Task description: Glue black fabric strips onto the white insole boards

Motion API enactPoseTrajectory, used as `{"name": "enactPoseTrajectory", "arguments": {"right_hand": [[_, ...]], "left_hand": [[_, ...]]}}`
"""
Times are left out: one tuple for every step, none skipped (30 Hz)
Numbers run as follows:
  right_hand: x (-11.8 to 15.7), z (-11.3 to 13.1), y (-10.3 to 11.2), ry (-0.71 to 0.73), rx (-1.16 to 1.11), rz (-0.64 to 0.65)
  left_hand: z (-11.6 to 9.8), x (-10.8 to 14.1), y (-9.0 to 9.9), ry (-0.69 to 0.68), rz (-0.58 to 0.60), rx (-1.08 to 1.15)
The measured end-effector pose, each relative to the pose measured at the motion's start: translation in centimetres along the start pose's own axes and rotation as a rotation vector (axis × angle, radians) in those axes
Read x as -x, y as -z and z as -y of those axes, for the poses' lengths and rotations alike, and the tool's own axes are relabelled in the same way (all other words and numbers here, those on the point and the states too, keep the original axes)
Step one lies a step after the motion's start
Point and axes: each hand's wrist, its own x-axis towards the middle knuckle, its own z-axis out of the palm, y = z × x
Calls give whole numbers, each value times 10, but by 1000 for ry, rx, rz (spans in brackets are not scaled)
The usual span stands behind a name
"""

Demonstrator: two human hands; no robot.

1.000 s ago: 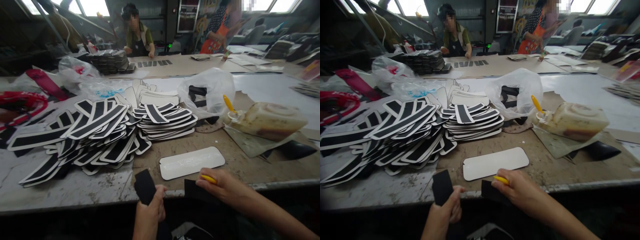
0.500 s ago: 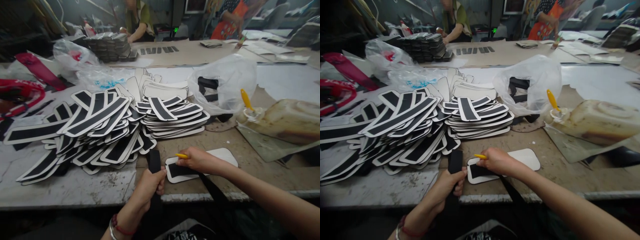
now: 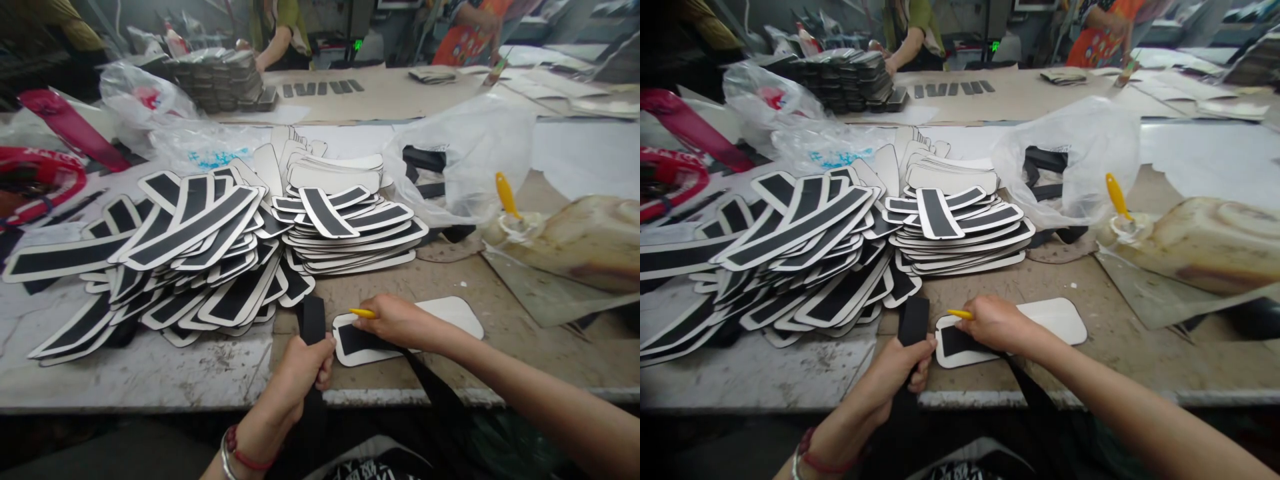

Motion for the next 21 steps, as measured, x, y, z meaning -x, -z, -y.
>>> {"name": "enactPoseTrajectory", "arguments": {"right_hand": [[0, -1, 0, 3, 11, -4], [-1, -1, -1, 6, 22, -7], [-1, -1, -1, 7, 32, -9], [-1, -1, -1, 6, 40, -8], [-2, -1, -1, 2, 46, -6], [-2, -1, -1, -2, 52, -4], [-2, -1, -1, -9, 60, -2], [-2, 0, -1, -15, 67, -1], [-1, 0, -1, -19, 74, 0], [-1, 0, -1, -22, 79, -1], [-1, 1, -1, -23, 83, -1], [-1, 1, -1, -23, 87, -2], [-1, 2, -1, -23, 93, -3], [-1, 3, -1, -23, 102, -4], [0, 3, -1, -24, 112, -4], [0, 3, -1, -25, 122, -4], [0, 4, -1, -27, 130, -3], [0, 4, -1, -28, 137, -3], [0, 4, -1, -29, 141, -2], [0, 4, -1, -30, 144, -1], [0, 4, -1, -30, 148, -2]], "left_hand": [[0, 0, 0, 0, -2, -5], [-1, 0, -1, -1, -5, -9], [-1, -1, -1, -1, -7, -14], [-1, -1, -1, 0, -10, -19], [-1, -1, -1, 2, -11, -24], [-1, -1, -1, 4, -13, -31], [-1, -1, -1, 6, -13, -38], [-1, 0, -1, 6, -12, -46], [-1, 0, -2, 3, -13, -54], [-1, 0, -2, -1, -16, -60], [-1, 0, -3, -7, -22, -64], [0, 0, -4, -14, -32, -67], [0, -1, -5, -19, -45, -71], [1, -1, -6, -23, -60, -76], [2, -2, -6, -26, -77, -83], [3, -2, -7, -29, -94, -91], [4, -3, -8, -31, -111, -100], [5, -4, -9, -35, -127, -110], [6, -5, -10, -40, -141, -120], [7, -6, -11, -46, -153, -130], [8, -7, -12, -51, -164, -139]]}}
